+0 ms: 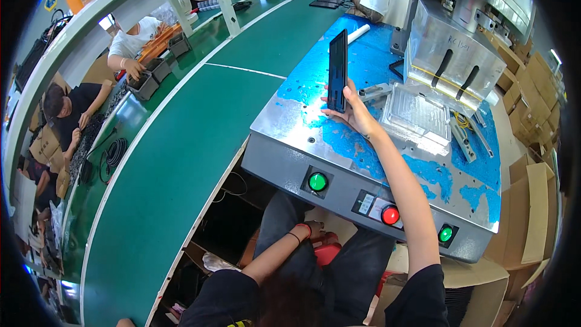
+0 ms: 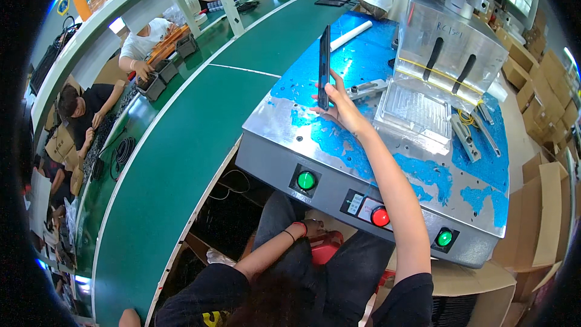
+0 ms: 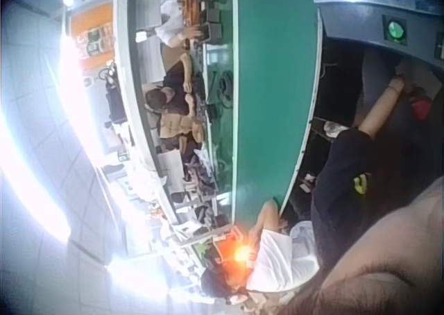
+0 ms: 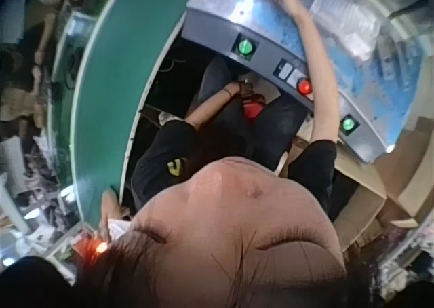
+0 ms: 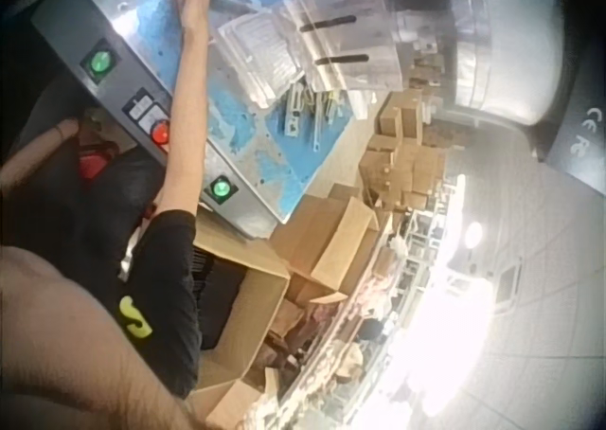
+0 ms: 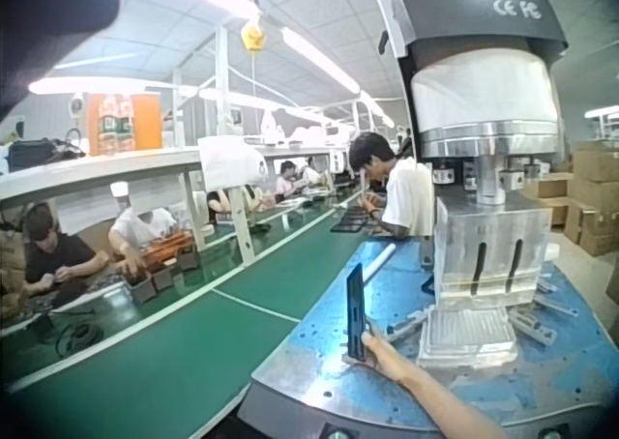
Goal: Assembling electronic device components using a press machine.
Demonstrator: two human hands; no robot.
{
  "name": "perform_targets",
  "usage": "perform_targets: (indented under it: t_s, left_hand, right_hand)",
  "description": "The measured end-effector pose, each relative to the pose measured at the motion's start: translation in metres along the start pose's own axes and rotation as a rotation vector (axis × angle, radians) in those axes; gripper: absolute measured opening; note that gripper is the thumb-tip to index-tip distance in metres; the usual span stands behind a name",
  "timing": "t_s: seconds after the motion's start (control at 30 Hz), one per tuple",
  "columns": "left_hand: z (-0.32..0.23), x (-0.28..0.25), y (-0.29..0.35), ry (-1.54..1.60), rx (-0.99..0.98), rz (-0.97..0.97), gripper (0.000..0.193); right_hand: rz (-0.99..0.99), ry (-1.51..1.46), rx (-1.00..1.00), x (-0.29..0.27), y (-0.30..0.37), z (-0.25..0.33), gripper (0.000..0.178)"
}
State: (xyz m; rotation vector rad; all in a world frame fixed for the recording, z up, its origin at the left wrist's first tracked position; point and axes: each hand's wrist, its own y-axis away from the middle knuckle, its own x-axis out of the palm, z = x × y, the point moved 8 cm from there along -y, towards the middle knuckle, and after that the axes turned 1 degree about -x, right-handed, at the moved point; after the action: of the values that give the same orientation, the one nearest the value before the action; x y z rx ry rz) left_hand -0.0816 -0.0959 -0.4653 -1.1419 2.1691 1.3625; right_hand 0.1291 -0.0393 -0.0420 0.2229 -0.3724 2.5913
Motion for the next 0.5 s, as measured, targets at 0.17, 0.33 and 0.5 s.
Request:
perform_targets:
  t_s: [0.17,0.33,0.5]
  left_hand:
    - [-0.003,-0.01,0.014,0.075,-0.105,0.029,0.057]
    - [-0.008,-0.015,0.017,0.058,-0.034,0.008,0.058]
    - [-0.008,-0.014,0.016,0.041,0.026,-0.074,0.057]
  right_hand:
    - [0.034,0.01,-0.024,0.005,0.0,0.005,0.076]
    - [0.029,0.005,-0.002,0.005,0.002,0.005,0.077]
    - [0.012,-0.053,-0.013,-0.002,-0.002,0.0,0.077]
